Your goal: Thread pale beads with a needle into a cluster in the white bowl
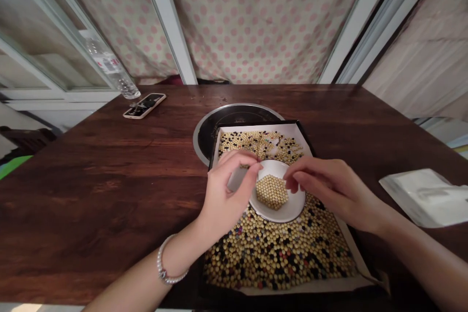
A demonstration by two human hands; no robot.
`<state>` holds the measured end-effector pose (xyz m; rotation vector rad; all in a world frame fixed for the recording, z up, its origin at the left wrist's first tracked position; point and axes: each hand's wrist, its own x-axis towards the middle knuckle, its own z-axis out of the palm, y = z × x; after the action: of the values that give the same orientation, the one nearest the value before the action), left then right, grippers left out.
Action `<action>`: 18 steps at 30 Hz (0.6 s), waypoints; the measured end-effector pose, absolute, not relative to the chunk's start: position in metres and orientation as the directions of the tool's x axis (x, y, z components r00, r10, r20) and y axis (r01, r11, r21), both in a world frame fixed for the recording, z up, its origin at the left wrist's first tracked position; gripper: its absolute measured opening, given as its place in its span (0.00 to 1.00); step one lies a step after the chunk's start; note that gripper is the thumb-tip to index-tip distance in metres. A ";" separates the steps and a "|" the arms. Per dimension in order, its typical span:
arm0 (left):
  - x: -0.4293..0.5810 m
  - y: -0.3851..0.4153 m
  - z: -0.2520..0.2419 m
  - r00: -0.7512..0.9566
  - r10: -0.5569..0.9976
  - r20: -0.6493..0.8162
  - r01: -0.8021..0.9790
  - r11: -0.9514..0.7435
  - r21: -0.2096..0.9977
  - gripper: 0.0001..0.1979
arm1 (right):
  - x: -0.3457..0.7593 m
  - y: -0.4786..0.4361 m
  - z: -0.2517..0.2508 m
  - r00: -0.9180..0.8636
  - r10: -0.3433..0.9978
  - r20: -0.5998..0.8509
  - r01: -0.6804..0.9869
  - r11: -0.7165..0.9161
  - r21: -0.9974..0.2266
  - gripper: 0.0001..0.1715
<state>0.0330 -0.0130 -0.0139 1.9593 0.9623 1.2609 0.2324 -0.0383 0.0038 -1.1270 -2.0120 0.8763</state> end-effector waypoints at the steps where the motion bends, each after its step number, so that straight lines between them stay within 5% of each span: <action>1: 0.033 -0.015 -0.013 0.326 0.789 0.521 0.271 -0.606 0.748 0.05 | 0.233 -0.040 0.005 -0.354 0.904 0.240 0.367 0.370 -0.853 0.09; 6: 0.033 -0.026 -0.011 0.561 0.482 0.673 0.323 -0.876 0.359 0.06 | 0.236 -0.055 0.008 -0.401 0.842 0.361 0.160 0.453 -0.877 0.13; 9: 0.032 -0.032 -0.007 0.637 0.379 0.671 0.248 -0.925 0.287 0.07 | 0.242 -0.066 0.008 -0.518 0.753 0.405 0.130 0.538 -0.833 0.16; 12: 0.028 -0.033 -0.006 0.552 0.511 0.659 0.241 -0.854 0.461 0.09 | 0.249 -0.067 0.006 -0.383 0.815 0.434 0.220 0.537 -0.814 0.14; 15: 0.027 -0.029 -0.008 0.288 0.742 0.605 0.241 -0.668 0.704 0.12 | 0.253 -0.057 -0.002 -0.158 0.885 0.437 0.393 0.463 -0.795 0.10; 18: 0.030 -0.023 -0.013 0.043 0.866 0.498 0.120 -0.499 0.858 0.12 | 0.252 -0.048 -0.017 -0.133 0.892 0.432 0.454 0.443 -0.773 0.10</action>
<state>0.0304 -0.0229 -0.0133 1.6936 1.0017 1.5134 0.2523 -0.0481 -0.0167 -1.1603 -1.7583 0.5858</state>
